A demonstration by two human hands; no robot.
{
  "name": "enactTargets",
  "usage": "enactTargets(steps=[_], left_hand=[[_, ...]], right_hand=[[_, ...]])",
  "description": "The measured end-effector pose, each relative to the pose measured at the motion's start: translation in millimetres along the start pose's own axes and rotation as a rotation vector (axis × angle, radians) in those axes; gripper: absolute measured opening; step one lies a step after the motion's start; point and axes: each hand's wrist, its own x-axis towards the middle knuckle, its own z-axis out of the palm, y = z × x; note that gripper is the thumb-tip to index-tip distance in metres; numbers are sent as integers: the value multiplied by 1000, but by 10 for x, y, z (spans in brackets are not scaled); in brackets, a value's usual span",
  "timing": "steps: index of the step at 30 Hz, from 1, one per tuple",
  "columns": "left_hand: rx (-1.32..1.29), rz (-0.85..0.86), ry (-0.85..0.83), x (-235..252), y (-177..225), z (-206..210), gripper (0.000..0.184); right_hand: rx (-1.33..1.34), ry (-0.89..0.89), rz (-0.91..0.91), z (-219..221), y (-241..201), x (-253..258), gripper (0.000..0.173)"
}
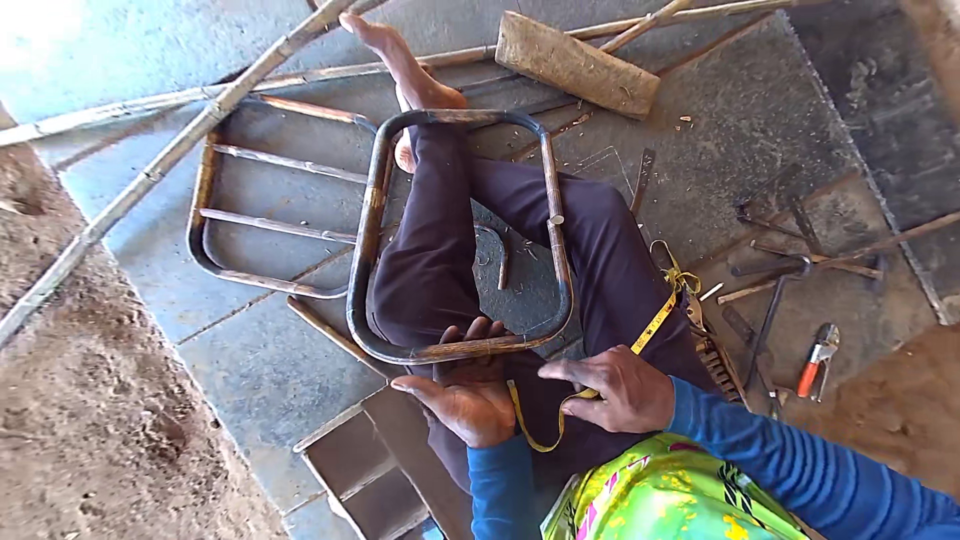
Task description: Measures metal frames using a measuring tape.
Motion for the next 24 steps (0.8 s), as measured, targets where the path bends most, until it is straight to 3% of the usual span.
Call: enactTargets(steps=[2, 4, 6, 8, 10, 13, 15, 18, 20, 24], left_hand=[[1, 10, -4, -6, -1, 7, 96], [-12, 14, 7, 0, -16, 20, 95], [-5, 6, 7, -3, -21, 16, 94], [-10, 1, 4, 19, -30, -3, 93], [-11, -5, 9, 4, -33, -40, 92], [0, -4, 32, 16, -50, 0, 87], [-5, -1, 18, 22, -63, 5, 83], [9, -6, 18, 15, -57, -2, 76], [8, 0, 11, 17, -52, 4, 74], [-8, 5, -9, 35, -55, 4, 78]], right_hand=[[-4, -16, 53, -53, -132, 73, 56], [-80, -207, 165, -88, -176, 177, 62], [-96, -296, 138, -34, -155, 178, 40], [-11, -304, -5, 5, -149, 119, 25], [41, -324, -58, 52, -175, 53, 26], [-85, -335, 7, 27, -67, 15, 28], [-137, -254, 83, -85, 48, -30, 28], [-343, 51, 187, -305, 165, -116, 20], [-506, 222, 142, -471, 283, -139, 17], [-422, 443, 1, -632, 269, -51, 20]])
